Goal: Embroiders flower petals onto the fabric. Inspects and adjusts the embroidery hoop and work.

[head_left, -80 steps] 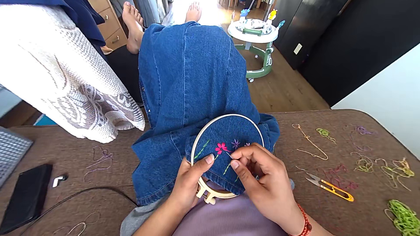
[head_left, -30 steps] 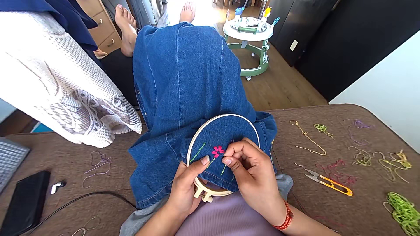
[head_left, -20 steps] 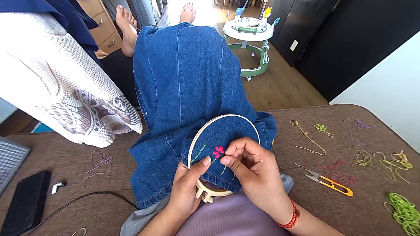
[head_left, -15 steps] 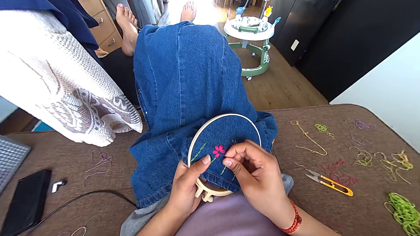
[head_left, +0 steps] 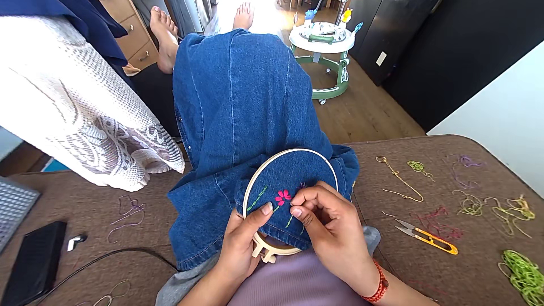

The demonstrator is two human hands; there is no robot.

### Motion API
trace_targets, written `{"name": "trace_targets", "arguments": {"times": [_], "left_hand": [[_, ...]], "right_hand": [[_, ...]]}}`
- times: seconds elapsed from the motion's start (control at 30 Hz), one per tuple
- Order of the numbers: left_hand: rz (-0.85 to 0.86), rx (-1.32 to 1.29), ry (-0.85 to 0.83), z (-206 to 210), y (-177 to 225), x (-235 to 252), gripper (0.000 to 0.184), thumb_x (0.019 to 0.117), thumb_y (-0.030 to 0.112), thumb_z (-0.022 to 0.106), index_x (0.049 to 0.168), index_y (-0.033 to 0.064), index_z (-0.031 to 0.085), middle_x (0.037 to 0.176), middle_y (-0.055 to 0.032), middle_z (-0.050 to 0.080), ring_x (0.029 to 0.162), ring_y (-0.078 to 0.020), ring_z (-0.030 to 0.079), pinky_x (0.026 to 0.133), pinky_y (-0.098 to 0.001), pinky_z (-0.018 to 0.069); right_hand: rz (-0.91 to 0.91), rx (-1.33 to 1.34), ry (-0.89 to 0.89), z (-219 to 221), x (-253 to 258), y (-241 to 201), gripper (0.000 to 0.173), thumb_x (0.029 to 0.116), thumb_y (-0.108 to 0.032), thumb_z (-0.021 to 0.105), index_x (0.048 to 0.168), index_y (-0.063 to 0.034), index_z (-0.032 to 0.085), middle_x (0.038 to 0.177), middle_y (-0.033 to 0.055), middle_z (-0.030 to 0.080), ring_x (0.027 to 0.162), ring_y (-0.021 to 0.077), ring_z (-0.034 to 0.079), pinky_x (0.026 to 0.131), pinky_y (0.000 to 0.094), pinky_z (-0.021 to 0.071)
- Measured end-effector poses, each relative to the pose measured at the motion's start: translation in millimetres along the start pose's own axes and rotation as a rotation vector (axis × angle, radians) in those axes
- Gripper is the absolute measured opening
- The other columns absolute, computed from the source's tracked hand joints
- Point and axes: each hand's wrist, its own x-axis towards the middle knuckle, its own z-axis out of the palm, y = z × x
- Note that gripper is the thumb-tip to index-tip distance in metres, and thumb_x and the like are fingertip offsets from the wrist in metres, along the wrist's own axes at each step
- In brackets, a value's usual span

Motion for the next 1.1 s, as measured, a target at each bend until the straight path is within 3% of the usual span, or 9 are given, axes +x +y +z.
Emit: {"name": "trace_targets", "arguments": {"times": [0.37, 0.47, 0.53, 0.6, 0.67, 0.77, 0.87, 0.93, 1.1], "left_hand": [[0.023, 0.021, -0.035, 1, 0, -1, 0.023, 0.0934, 0.015, 0.072, 0.115, 0.0084, 0.071, 0.103, -0.0109, 0.076, 0.095, -0.0163, 0.075, 0.088, -0.0355, 0.0617], [0.114, 0.106, -0.100, 0, -3, -2, 0.023, 0.0969, 0.015, 0.068, 0.120, 0.0122, 0.069, 0.108, -0.0055, 0.076, 0.099, -0.0122, 0.073, 0.092, -0.0324, 0.0600], [0.179, 0.169, -0.133, -1, -5, -2, 0.022, 0.0986, 0.014, 0.065, 0.120, 0.0142, 0.069, 0.109, -0.0023, 0.076, 0.100, -0.0097, 0.073, 0.093, -0.0304, 0.0592], [0.220, 0.220, -0.156, -1, -6, -2, 0.020, 0.0997, 0.015, 0.064, 0.119, 0.0149, 0.070, 0.108, -0.0006, 0.076, 0.100, -0.0082, 0.072, 0.093, -0.0290, 0.0590], [0.239, 0.257, -0.171, -1, -7, -2, 0.019, 0.1003, 0.015, 0.064, 0.119, 0.0153, 0.070, 0.108, 0.0006, 0.075, 0.100, -0.0067, 0.071, 0.092, -0.0280, 0.0587], [0.226, 0.238, -0.190, 0, -5, -3, 0.020, 0.1008, 0.017, 0.063, 0.119, 0.0162, 0.070, 0.109, 0.0022, 0.075, 0.102, -0.0050, 0.070, 0.094, -0.0262, 0.0573], [0.146, 0.150, -0.118, 2, -2, -2, 0.018, 0.0980, 0.016, 0.066, 0.115, 0.0132, 0.071, 0.103, -0.0018, 0.076, 0.096, -0.0078, 0.072, 0.089, -0.0281, 0.0595], [0.086, 0.112, -0.048, 3, -1, -4, 0.019, 0.0947, 0.016, 0.070, 0.114, 0.0118, 0.072, 0.103, -0.0049, 0.076, 0.095, -0.0110, 0.074, 0.088, -0.0307, 0.0608], [0.008, 0.068, 0.041, 4, 3, -2, 0.018, 0.0937, 0.016, 0.071, 0.110, 0.0098, 0.072, 0.100, -0.0088, 0.077, 0.090, -0.0146, 0.075, 0.083, -0.0341, 0.0629]], "right_hand": [[0.012, 0.071, 0.030, 1, 2, -2, 0.005, 0.0931, -0.015, 0.072, 0.091, -0.0122, 0.068, 0.082, -0.0031, 0.061, 0.063, 0.0020, 0.058, 0.055, 0.0141, 0.0524], [-0.009, 0.134, 0.015, -1, 8, -8, 0.016, 0.0903, -0.018, 0.078, 0.098, -0.0124, 0.064, 0.078, -0.0027, 0.065, 0.060, 0.0031, 0.060, 0.054, 0.0153, 0.0529], [-0.096, 0.010, -0.007, -5, 13, -11, 0.020, 0.0912, -0.023, 0.078, 0.104, -0.0134, 0.066, 0.079, -0.0055, 0.064, 0.064, 0.0007, 0.060, 0.056, 0.0142, 0.0523], [-0.186, -0.235, -0.020, -8, 18, -19, 0.013, 0.0949, -0.028, 0.072, 0.103, -0.0177, 0.072, 0.088, -0.0083, 0.059, 0.076, -0.0011, 0.058, 0.062, 0.0136, 0.0507], [-0.257, -0.362, -0.043, -10, 21, -29, 0.009, 0.0971, -0.026, 0.065, 0.094, -0.0210, 0.072, 0.092, -0.0085, 0.056, 0.090, 0.0020, 0.056, 0.075, 0.0173, 0.0492], [-0.313, -0.128, -0.109, -10, 25, -39, 0.011, 0.1013, -0.019, 0.059, 0.092, -0.0152, 0.063, 0.090, -0.0065, 0.062, 0.095, 0.0057, 0.061, 0.086, 0.0242, 0.0514], [-0.177, 0.276, -0.190, -16, 26, -46, 0.018, 0.1070, -0.023, 0.054, 0.097, -0.0089, 0.058, 0.081, -0.0001, 0.063, 0.075, 0.0075, 0.067, 0.069, 0.0238, 0.0602], [-0.105, 0.277, -0.191, -28, 28, -46, 0.015, 0.1069, -0.024, 0.054, 0.099, -0.0113, 0.057, 0.073, -0.0024, 0.058, 0.062, 0.0039, 0.059, 0.058, 0.0180, 0.0538], [-0.089, 0.133, -0.064, -75, 33, -43, 0.015, 0.1045, -0.036, 0.057, 0.100, -0.0229, 0.062, 0.073, -0.0106, 0.056, 0.057, -0.0017, 0.053, 0.051, 0.0140, 0.0479]]}}
